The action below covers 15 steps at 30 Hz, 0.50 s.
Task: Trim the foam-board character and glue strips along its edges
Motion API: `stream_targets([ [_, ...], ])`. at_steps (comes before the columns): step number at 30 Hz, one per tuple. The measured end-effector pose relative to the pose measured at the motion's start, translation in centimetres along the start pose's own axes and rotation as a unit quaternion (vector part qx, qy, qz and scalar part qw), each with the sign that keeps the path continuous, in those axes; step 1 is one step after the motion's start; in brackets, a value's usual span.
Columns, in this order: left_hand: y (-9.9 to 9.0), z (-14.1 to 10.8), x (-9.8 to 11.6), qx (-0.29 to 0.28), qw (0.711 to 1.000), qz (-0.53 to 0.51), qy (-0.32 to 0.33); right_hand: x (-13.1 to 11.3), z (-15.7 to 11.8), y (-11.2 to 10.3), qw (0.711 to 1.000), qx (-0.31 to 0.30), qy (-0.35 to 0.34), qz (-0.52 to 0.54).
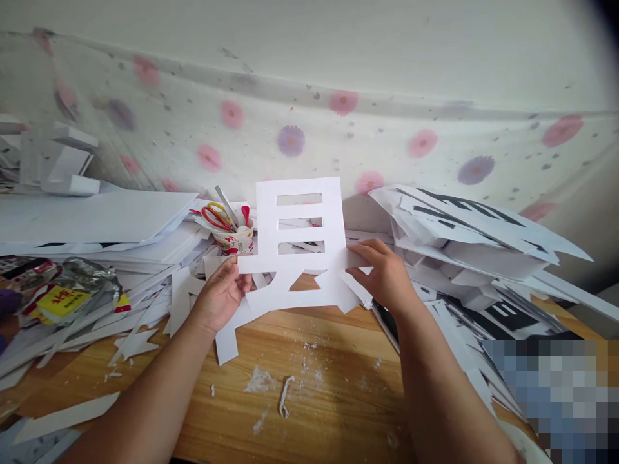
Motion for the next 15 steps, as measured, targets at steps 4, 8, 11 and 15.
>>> stream_targets([
  [4, -1.23, 0.27, -0.55, 0.058, 0.994, 0.089, -0.034, 0.39, 0.07, -0.59, 1.0, 0.022, 0.002, -0.001],
  [8, -1.15, 0.32, -0.91, 0.048, 0.979, 0.194, -0.034, 0.74, 0.09, -0.92, 0.999, 0.039, -0.002, -0.013],
  [11, -0.72, 0.41, -0.9, 0.018, 0.96, 0.28, 0.028, 0.8, 0.11, -1.1, 0.999, 0.047, 0.005, -0.016],
  [15, -0.56, 0.56, -0.94, -0.024, 0.906, 0.404, 0.123, 0.7, 0.14, -0.97, 0.999, 0.042, 0.02, -0.023],
])
Point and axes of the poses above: each hand's wrist, its own z-axis towards the middle knuckle, its own y-axis out of the palm, x = y × z, the point moved 6 cm from there along z, towards the middle knuckle, and after that the axes turned 1 degree about -x, right-handed, at the moved point
